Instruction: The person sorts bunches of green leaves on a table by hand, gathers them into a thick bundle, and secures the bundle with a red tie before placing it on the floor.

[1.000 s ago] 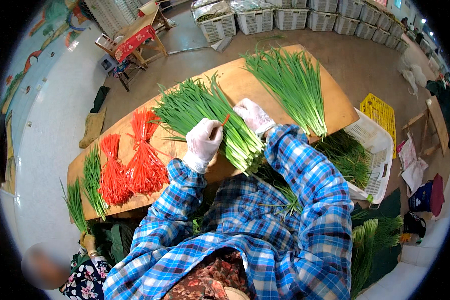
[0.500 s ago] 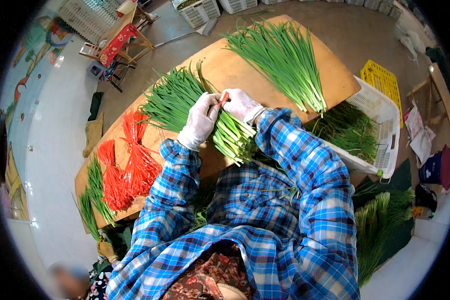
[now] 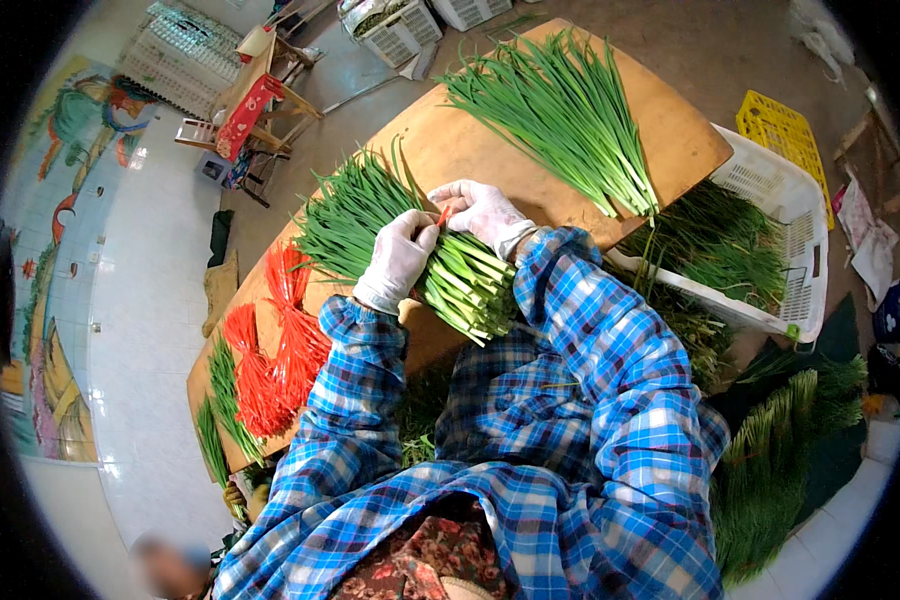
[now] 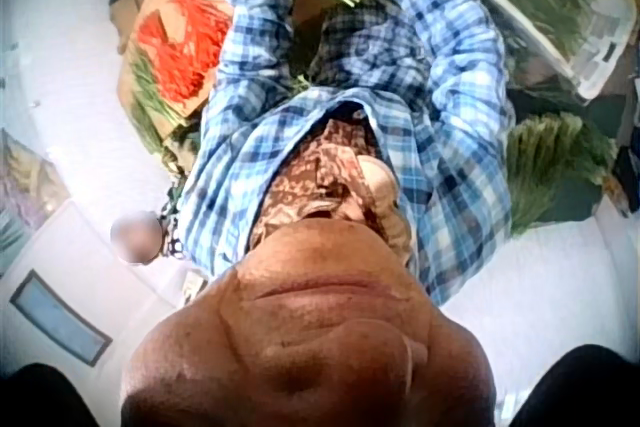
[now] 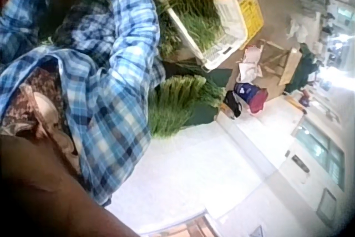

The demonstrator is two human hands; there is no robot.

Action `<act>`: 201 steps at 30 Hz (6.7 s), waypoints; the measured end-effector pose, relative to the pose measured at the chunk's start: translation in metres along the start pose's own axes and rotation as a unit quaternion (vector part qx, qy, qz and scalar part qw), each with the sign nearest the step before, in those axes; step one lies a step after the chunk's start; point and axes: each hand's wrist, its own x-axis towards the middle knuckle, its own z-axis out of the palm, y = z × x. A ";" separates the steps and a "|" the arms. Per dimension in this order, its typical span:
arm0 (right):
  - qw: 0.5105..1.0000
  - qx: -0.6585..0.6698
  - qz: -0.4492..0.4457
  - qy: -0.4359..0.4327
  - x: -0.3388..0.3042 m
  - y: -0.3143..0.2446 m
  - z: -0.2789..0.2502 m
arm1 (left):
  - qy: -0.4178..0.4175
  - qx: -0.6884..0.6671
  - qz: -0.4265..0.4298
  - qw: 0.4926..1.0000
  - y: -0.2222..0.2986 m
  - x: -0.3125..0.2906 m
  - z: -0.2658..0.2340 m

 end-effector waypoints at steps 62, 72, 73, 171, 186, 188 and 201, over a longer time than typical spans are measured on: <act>0.907 -0.298 -0.267 0.129 -0.003 0.005 0.011 | -0.034 0.068 -0.046 0.996 0.009 0.015 0.009; 0.864 -0.319 -0.359 0.151 -0.003 0.000 0.013 | 0.003 0.059 -0.060 0.996 0.013 0.012 0.011; 0.863 -0.315 -0.364 0.153 -0.004 -0.001 0.015 | -0.004 -0.011 -0.065 0.998 0.008 0.010 0.009; 0.981 -0.129 0.132 -0.063 -0.042 -0.009 0.090 | -0.004 0.160 0.025 0.987 -0.035 -0.065 -0.079; 0.831 -0.512 -0.184 -0.113 -0.044 -0.001 0.065 | -0.180 0.059 0.291 0.938 -0.052 -0.035 -0.060; 0.804 -0.547 -0.194 -0.127 -0.046 -0.003 0.060 | -0.197 0.057 0.291 0.935 -0.047 -0.033 -0.059; 0.717 -0.595 -0.315 -0.182 -0.039 0.005 0.046 | -0.213 0.037 0.289 0.933 -0.050 -0.027 -0.062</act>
